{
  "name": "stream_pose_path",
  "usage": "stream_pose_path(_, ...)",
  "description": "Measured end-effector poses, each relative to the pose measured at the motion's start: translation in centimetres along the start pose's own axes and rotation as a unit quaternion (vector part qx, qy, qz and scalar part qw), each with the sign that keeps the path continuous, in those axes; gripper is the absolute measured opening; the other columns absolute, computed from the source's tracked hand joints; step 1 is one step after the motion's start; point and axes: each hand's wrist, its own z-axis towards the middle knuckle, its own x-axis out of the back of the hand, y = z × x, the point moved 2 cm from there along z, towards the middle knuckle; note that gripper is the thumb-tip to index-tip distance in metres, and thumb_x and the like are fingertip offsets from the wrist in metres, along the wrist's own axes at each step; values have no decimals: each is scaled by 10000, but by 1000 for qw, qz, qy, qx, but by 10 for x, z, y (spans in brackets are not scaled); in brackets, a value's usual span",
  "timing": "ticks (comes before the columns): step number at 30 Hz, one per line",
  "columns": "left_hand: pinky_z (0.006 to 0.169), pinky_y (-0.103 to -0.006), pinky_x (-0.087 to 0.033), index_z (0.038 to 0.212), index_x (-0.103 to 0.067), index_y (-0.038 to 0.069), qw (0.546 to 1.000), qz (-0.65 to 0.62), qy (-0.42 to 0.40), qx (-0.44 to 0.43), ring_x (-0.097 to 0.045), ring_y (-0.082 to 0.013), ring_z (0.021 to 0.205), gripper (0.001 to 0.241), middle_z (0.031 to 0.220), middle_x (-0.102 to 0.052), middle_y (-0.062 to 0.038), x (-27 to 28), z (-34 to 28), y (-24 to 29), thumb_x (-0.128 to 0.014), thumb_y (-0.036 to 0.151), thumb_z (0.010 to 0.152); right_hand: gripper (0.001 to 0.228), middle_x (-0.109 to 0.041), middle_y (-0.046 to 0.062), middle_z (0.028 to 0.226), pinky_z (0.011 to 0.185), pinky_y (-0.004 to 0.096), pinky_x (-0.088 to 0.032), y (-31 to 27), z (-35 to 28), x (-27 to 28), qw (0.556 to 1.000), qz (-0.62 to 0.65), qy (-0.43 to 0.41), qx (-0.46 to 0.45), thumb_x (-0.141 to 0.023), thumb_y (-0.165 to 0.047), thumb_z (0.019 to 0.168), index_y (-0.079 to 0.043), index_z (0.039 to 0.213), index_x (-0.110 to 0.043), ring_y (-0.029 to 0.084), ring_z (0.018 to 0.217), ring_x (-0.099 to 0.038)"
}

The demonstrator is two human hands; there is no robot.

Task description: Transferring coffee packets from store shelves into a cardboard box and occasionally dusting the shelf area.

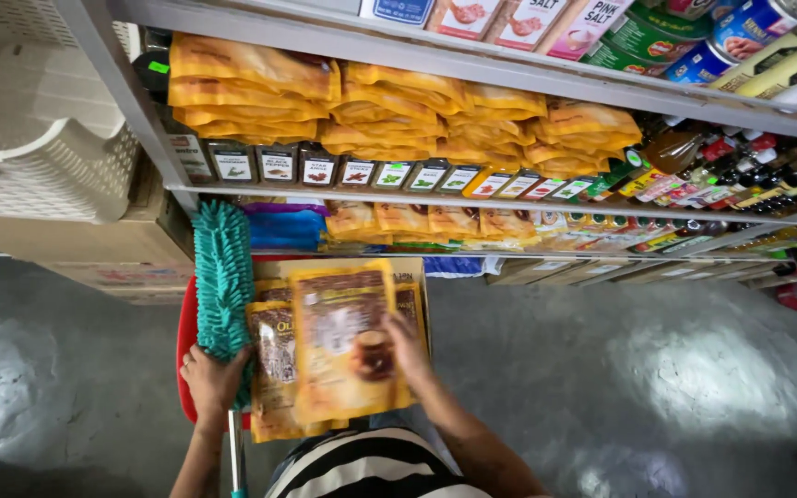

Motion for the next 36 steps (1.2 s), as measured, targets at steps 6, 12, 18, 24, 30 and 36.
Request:
stream_pose_path(6,1072,-541,-457,1196,-551,-85,1000,4,-25,15,-555,-493,1212,821,1265,-597,-305,24,12,17,-856,478,682,273,-739,129,934,653,394,-585,21,-11,38,963,254,-80,-38,-570,-355,1050,-92,1097,-626,272,782,-701)
stream_pose_path(12,953,-571,-489,1247,-507,-75,996,-62,-50,30,-568,-520,1157,829,1297,-550,-308,84,-3,42,-835,421,670,296,-643,204,955,721,470,-508,85,27,66,980,-150,118,58,-655,-310,1064,-16,1074,-622,400,838,-644)
stream_pose_path(18,953,-514,-515,1269,-565,-30,992,-94,-78,-14,-629,-425,1141,726,1265,-616,-237,123,-8,52,-839,316,692,377,-649,259,1081,836,508,-522,59,33,65,876,-447,115,143,-640,-411,987,-63,1131,-621,466,997,-645)
stream_pose_path(24,978,-417,-522,1371,-574,0,939,-241,-246,5,-696,-275,1111,723,1209,-744,-165,139,-23,54,-809,171,709,485,-602,204,1156,815,434,-562,36,10,91,918,-360,74,148,-665,-324,954,-64,1347,-549,371,934,-681)
stream_pose_path(30,1043,-400,-403,1452,-434,32,848,-360,-356,-158,-561,-219,1246,920,1338,-631,-83,127,-66,152,-828,139,627,336,-673,120,1267,948,377,-587,-81,-73,99,922,-268,-58,273,-627,-271,1088,-132,1394,-616,248,1089,-747)
stream_pose_path(36,1077,-384,-421,1337,-552,86,828,-358,-278,-329,-574,-224,1258,705,1338,-635,-55,-48,-116,171,-813,211,695,577,-522,209,1488,1142,485,-456,-168,-139,127,851,-271,-125,433,-690,-189,988,-19,1496,-475,407,1357,-541)
